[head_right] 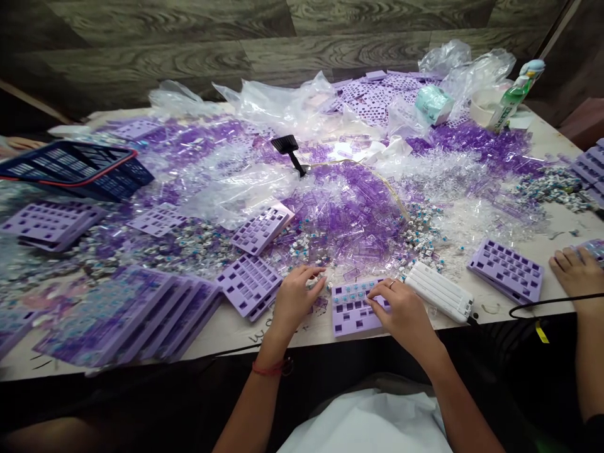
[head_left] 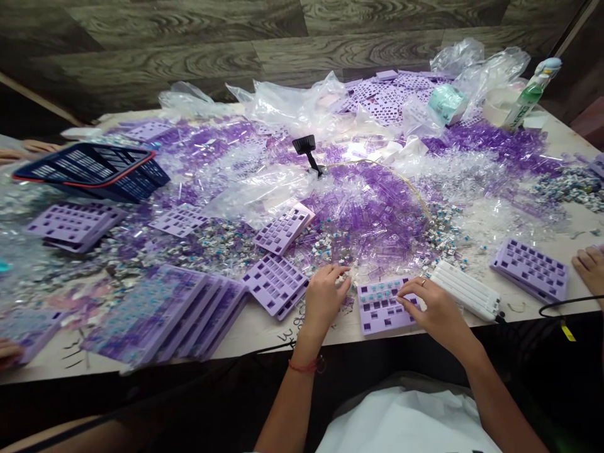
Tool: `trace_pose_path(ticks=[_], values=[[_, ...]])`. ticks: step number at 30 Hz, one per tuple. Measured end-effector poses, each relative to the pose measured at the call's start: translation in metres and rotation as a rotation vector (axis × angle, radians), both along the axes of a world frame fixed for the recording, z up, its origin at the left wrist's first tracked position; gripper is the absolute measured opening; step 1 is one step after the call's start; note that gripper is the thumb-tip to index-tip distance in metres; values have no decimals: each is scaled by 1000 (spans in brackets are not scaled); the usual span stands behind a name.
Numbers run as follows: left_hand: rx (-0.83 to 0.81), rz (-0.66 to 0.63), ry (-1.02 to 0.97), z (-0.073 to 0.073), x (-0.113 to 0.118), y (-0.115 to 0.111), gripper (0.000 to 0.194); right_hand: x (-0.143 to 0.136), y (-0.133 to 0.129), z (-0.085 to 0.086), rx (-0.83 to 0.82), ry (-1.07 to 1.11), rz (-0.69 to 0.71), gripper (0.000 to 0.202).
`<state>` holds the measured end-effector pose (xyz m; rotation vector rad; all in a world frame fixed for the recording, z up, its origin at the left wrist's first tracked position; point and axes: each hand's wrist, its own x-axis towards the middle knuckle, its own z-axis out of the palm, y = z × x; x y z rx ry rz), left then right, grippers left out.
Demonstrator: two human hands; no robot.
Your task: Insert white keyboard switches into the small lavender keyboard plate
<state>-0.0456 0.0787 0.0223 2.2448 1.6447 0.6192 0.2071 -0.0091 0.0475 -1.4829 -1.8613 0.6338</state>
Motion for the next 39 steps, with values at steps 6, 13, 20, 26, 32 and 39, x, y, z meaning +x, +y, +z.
trace_pose_path(ticks=[6,13,20,26,32,39], values=[[-228,65,-573,13,19,-20,28,-6,4,-4,27,31,-5,8],[-585,139,-1166,16,52,-38,38,-41,11,-13,237,170,-105,15],[-672,160,-1287,11,55,-37,41,-48,11,-17,360,223,-183,19],[-675,145,-1269,6,61,-35,41,-38,13,-20,346,221,-116,23],[-645,108,-1123,7,59,-33,35,-10,16,-29,258,256,-108,17],[-469,224,-998,0,47,-32,32,15,18,-37,161,49,43,15]])
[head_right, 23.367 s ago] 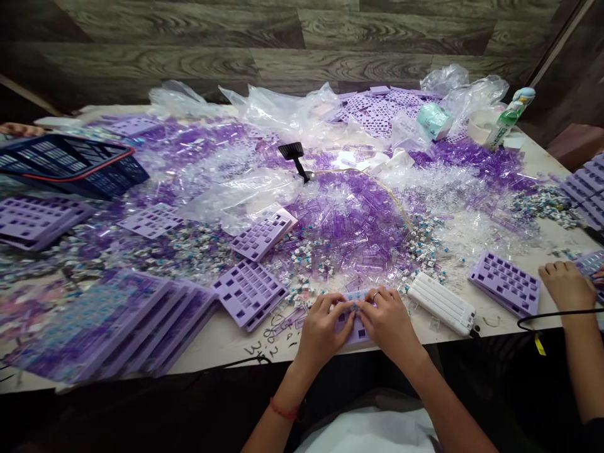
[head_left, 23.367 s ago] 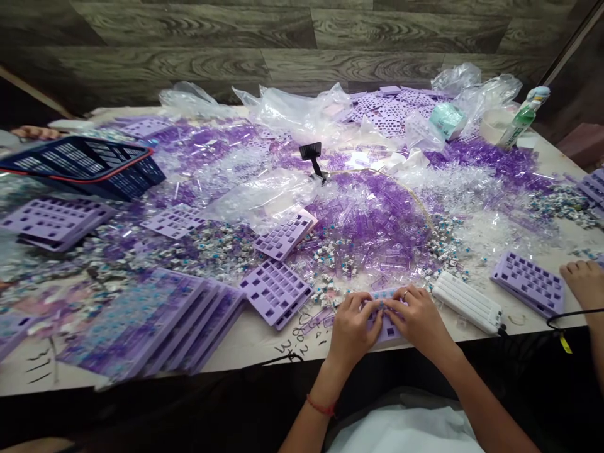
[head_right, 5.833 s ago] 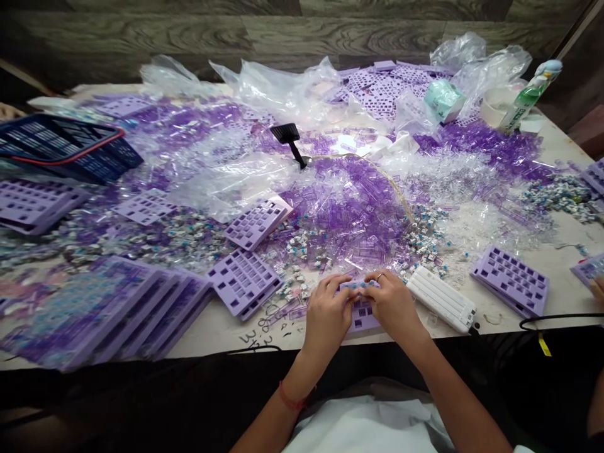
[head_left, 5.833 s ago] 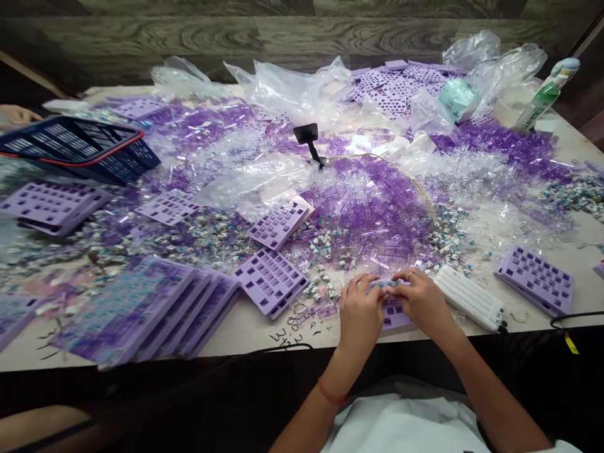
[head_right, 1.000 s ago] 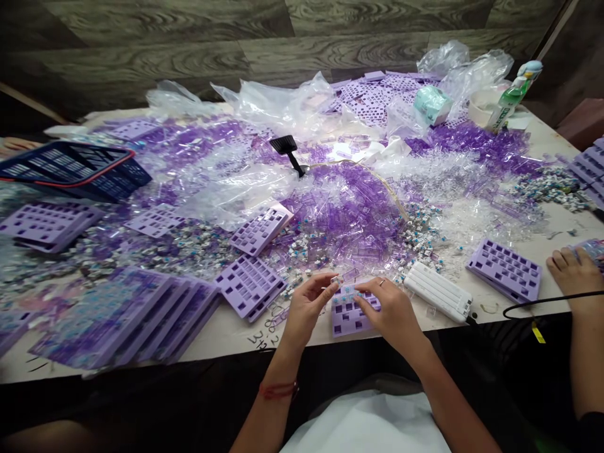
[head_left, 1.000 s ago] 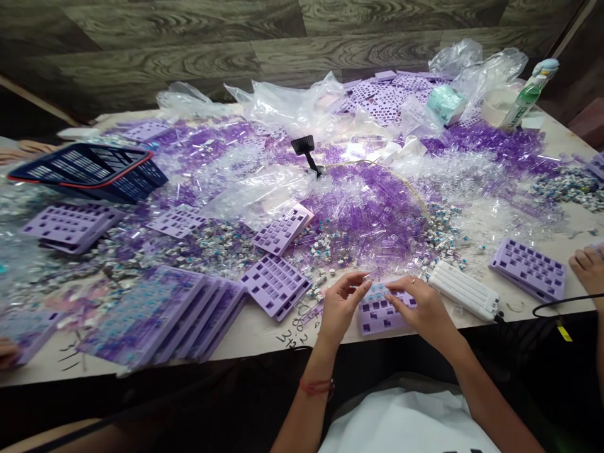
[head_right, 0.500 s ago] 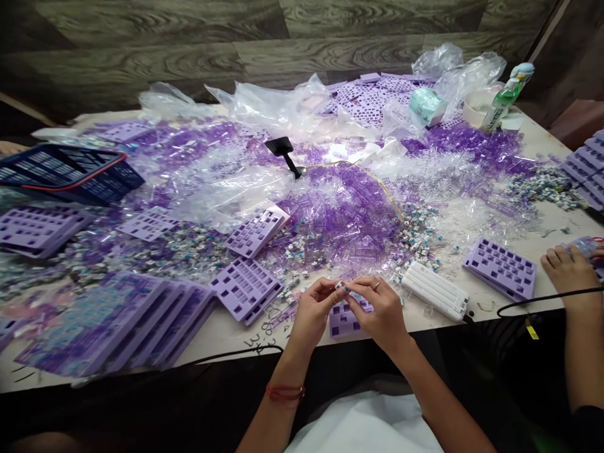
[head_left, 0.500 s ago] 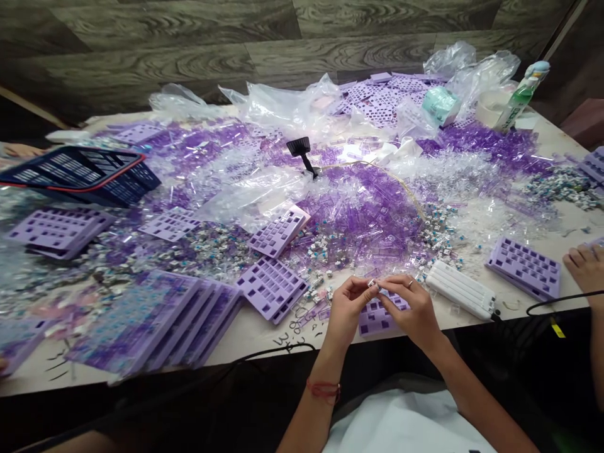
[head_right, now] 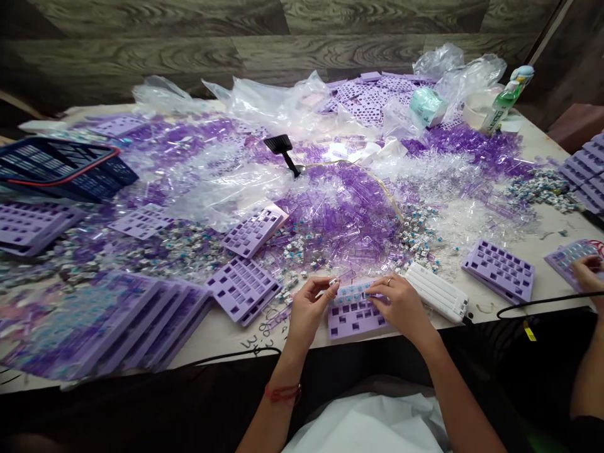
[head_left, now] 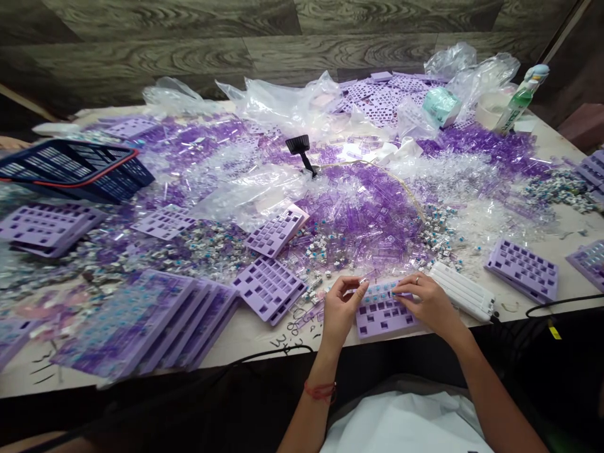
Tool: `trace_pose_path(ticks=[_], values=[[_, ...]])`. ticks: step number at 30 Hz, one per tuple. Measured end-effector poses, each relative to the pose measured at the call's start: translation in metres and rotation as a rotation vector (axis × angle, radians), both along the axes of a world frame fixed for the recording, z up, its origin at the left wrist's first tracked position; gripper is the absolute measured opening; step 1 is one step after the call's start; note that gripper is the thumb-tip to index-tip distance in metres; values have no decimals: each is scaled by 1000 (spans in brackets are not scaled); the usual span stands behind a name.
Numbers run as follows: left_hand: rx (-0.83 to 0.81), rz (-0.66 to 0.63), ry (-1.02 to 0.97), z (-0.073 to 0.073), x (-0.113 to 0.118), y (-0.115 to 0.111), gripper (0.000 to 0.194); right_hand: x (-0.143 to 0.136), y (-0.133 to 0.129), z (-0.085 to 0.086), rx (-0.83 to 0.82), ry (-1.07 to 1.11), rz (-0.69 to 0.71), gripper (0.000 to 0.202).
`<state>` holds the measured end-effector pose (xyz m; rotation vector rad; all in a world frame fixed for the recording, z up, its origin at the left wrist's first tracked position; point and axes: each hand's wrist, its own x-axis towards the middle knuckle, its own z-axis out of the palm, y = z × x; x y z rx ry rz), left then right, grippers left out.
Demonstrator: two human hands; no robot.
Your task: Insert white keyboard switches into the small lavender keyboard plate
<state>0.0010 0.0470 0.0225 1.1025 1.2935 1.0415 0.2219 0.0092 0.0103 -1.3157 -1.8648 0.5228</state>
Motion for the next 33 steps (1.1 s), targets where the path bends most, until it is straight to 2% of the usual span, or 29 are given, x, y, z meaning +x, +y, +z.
trace_pose_path(ticks=[9,16,21,24,28,33], values=[[83,-29,4,-5,-8,-9,29,-8,5,5,-94,-176,-9,19],[91,-6,89,-14,-13,-11,32,-10,5,6,-102,-218,-31,17],[129,-37,196,-13,-12,-14,32,-12,5,1,-65,-185,-57,16],[206,-77,261,-11,-11,-15,26,-13,4,0,-68,-181,-69,17],[386,-121,333,-8,-6,-13,18,-14,4,6,-67,-169,-72,14],[541,-208,437,-6,9,-11,16,-11,4,15,-115,53,10,18]])
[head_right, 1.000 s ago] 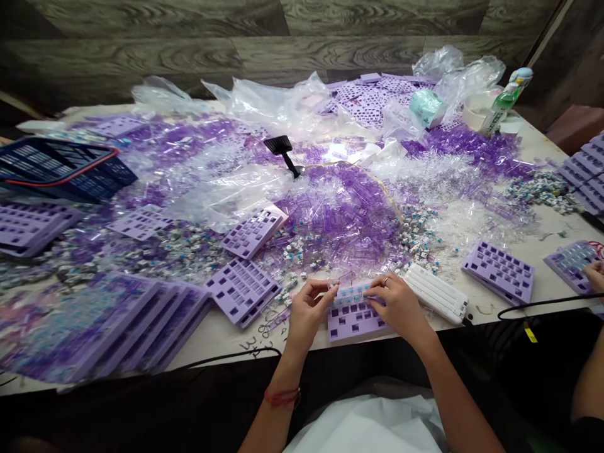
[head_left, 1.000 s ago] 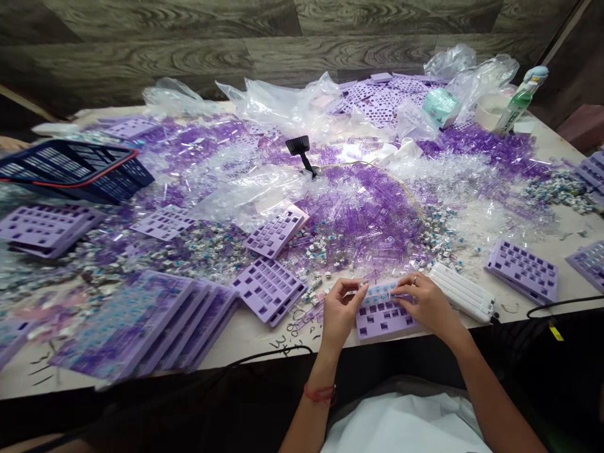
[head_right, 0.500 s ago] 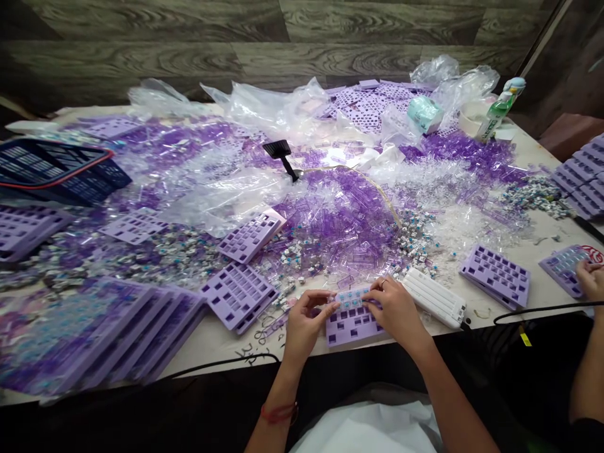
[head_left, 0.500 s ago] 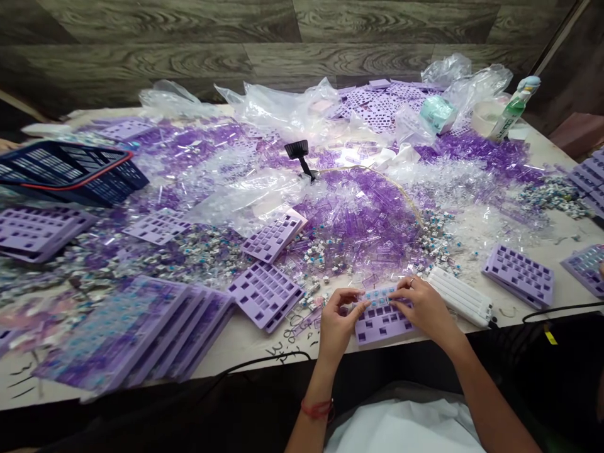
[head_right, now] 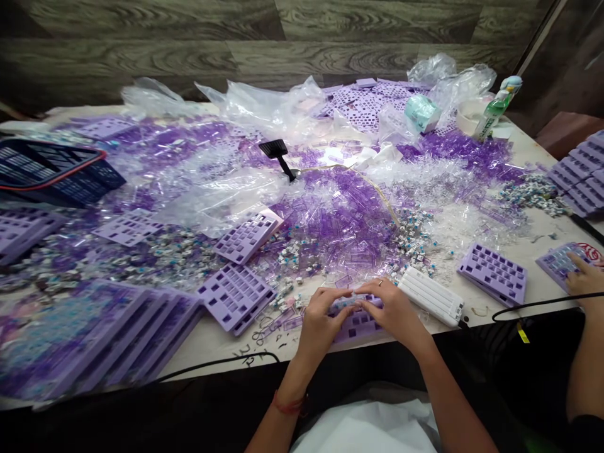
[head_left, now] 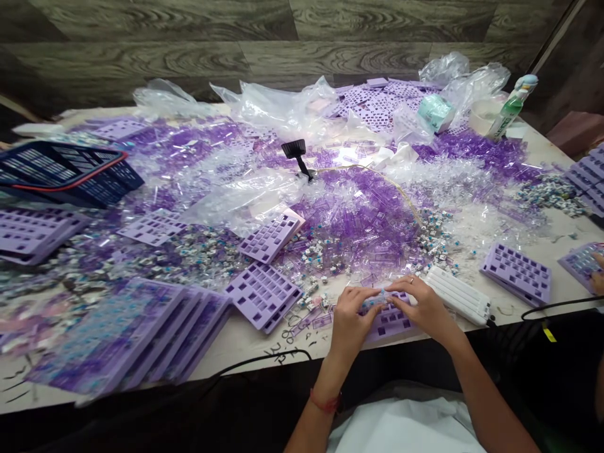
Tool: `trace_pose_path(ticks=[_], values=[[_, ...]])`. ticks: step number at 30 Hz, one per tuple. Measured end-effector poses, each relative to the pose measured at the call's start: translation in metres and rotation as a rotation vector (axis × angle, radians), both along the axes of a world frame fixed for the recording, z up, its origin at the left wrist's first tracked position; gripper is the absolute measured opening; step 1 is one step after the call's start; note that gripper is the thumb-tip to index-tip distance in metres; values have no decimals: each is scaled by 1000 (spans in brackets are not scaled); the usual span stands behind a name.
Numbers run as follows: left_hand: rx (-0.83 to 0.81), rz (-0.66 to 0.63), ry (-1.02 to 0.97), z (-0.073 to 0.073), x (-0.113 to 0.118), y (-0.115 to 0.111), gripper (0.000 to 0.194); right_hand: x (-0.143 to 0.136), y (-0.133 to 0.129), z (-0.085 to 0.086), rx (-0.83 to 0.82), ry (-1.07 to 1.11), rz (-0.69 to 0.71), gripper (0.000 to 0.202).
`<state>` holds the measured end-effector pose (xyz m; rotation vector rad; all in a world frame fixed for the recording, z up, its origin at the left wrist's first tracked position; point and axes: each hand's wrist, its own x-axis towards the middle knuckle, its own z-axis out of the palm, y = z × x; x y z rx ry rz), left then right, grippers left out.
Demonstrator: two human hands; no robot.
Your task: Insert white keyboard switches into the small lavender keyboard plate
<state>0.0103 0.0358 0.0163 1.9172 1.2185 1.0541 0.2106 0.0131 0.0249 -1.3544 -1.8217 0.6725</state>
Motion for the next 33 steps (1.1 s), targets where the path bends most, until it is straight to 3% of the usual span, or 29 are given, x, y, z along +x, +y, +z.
trace_pose_path(ticks=[7,14,18,26,33], values=[[69,46,96,-7,16,1,16,5,1,-5,-23,92,51,25],[136,-30,198,-9,8,0,27,10,7,-14,43,-53,21,22],[157,-34,235,-10,5,-1,23,11,9,-17,67,-97,49,22],[229,-34,317,-10,9,-2,14,10,9,-7,99,-258,65,21],[189,-34,328,-8,10,-4,12,8,9,2,119,-377,81,21]])
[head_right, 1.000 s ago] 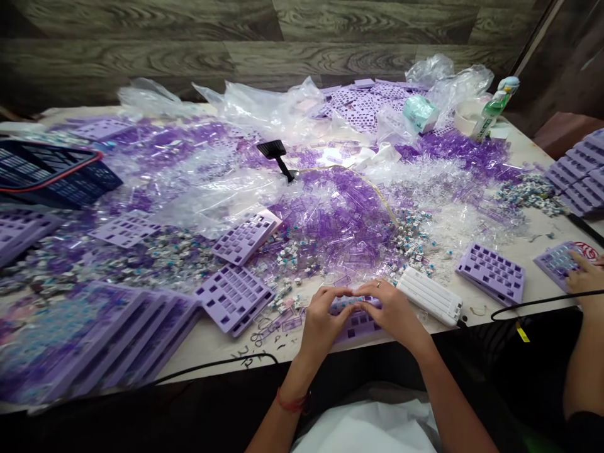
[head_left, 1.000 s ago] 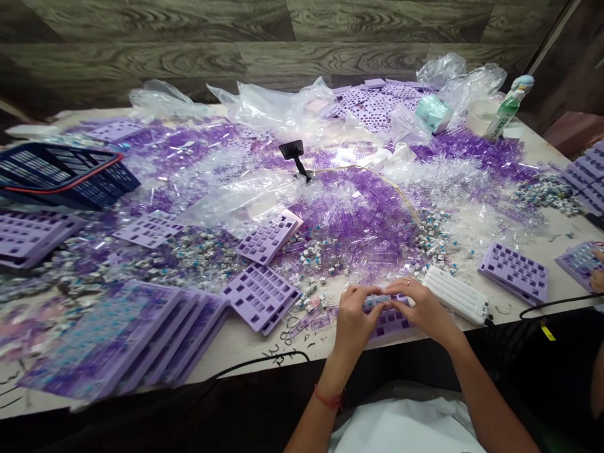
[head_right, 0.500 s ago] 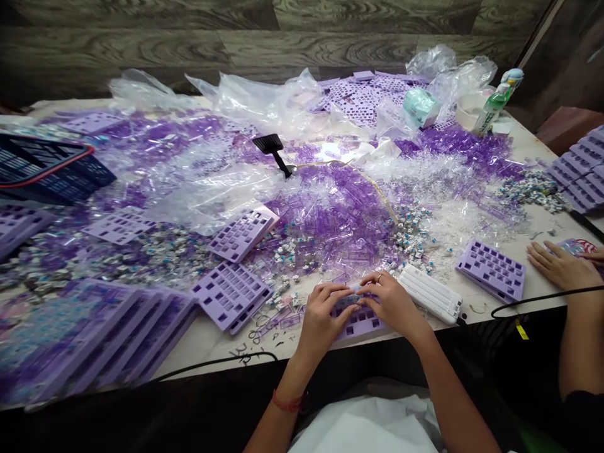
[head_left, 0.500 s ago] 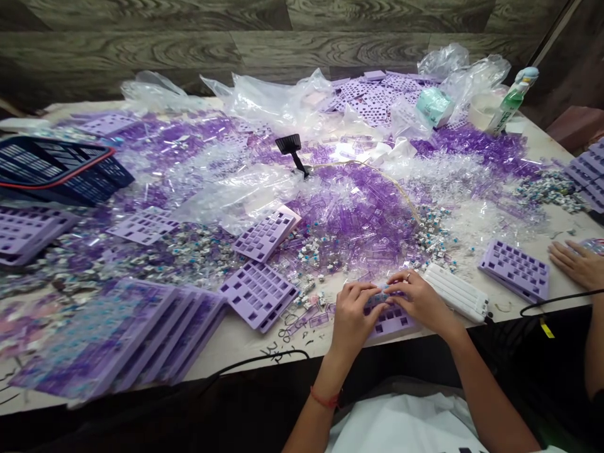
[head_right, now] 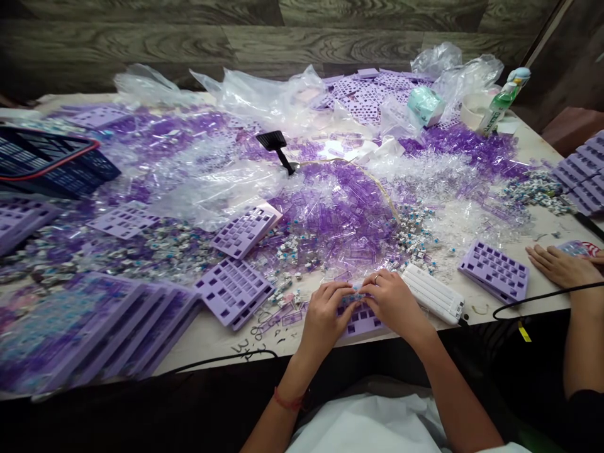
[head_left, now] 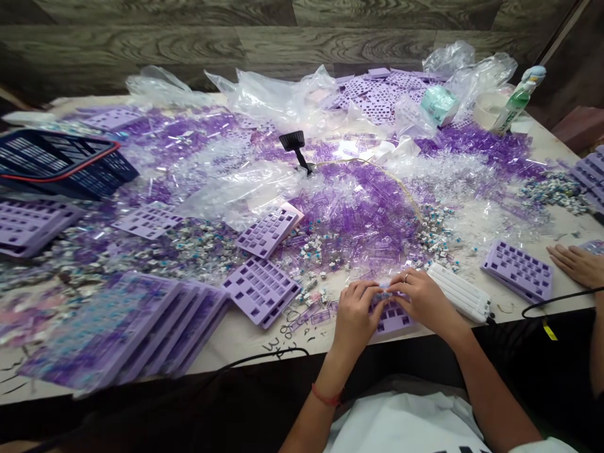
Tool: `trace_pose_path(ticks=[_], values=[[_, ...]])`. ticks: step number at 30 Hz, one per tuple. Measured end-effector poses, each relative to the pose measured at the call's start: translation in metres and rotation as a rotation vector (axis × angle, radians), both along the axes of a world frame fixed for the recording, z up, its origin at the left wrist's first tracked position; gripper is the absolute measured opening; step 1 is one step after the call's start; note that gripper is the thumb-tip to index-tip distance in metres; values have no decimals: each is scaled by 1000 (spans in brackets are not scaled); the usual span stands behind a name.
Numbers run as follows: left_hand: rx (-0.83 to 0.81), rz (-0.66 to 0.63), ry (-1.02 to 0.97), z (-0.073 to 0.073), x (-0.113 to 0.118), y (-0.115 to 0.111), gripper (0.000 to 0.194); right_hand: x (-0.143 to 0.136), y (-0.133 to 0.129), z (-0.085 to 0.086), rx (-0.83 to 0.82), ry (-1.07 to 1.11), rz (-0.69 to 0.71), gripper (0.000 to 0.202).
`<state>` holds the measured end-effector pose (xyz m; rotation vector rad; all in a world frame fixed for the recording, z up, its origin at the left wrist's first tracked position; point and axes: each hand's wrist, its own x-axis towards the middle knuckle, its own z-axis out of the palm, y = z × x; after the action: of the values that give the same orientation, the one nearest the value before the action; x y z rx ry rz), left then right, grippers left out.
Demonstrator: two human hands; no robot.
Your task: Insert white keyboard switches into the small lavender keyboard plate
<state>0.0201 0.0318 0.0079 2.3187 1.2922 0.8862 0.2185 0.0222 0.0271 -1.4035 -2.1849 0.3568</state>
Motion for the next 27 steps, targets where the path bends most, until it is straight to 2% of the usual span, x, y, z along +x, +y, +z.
trace_pose_path(ticks=[9,19,27], values=[[7,14,22,2,5,-2,8,18,-3,12,9,47,-76,14],[-44,18,-50,-1,1,-3,17,-3,0,6,11,-24,-4,20],[-27,20,-40,-1,2,-3,18,-3,3,8,29,-123,8,16]])
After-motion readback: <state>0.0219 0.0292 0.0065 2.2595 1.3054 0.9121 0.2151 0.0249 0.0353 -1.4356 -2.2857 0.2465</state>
